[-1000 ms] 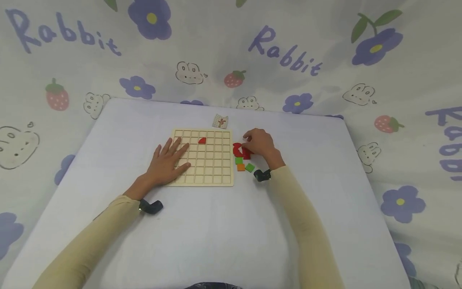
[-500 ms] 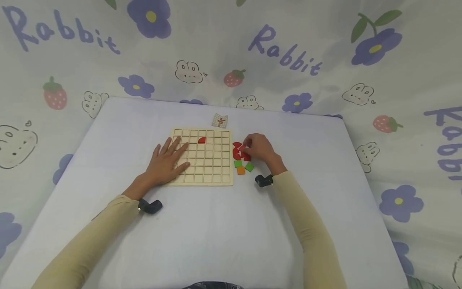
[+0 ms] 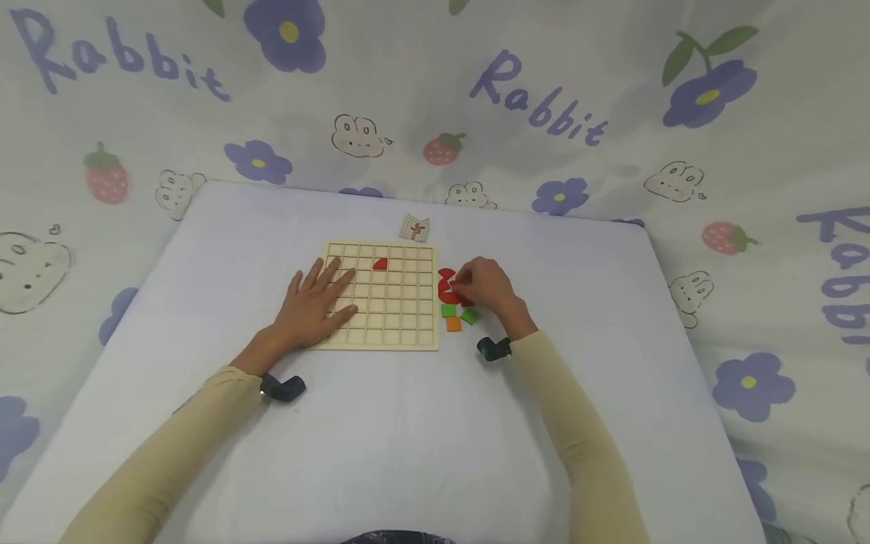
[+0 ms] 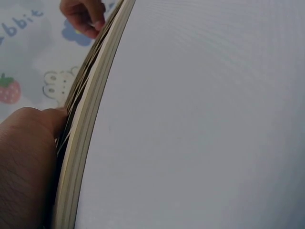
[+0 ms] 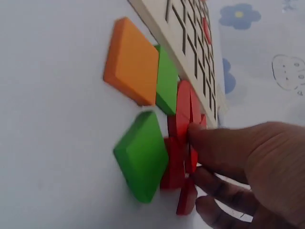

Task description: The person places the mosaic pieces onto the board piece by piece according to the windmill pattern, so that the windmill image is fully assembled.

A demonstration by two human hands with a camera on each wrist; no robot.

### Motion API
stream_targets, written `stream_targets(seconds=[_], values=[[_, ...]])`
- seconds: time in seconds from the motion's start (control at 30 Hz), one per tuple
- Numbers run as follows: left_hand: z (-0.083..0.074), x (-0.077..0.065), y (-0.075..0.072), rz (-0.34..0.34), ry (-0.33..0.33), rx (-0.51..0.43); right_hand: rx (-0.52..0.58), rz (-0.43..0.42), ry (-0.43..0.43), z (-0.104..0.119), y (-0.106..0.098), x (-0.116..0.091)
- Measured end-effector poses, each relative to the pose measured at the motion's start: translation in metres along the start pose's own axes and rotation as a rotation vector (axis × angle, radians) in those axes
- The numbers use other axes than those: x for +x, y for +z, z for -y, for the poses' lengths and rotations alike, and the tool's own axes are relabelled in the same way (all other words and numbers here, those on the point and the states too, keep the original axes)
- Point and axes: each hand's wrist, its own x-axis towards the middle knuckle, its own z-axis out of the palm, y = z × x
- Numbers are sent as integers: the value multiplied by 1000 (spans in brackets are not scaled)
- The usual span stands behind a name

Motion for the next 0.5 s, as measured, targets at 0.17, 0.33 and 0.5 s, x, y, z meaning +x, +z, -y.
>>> stream_targets(seconds=[0.17,0.33,0.5], values=[[0,-1,-2,0,-8,1,71,27,-22,5,3,-4],[0,-1,-2,-7,2,-4,87,8,-46,4,4,-5],[0,-1,-1,-10,3,3,139,-44,-99,10,2,-7]])
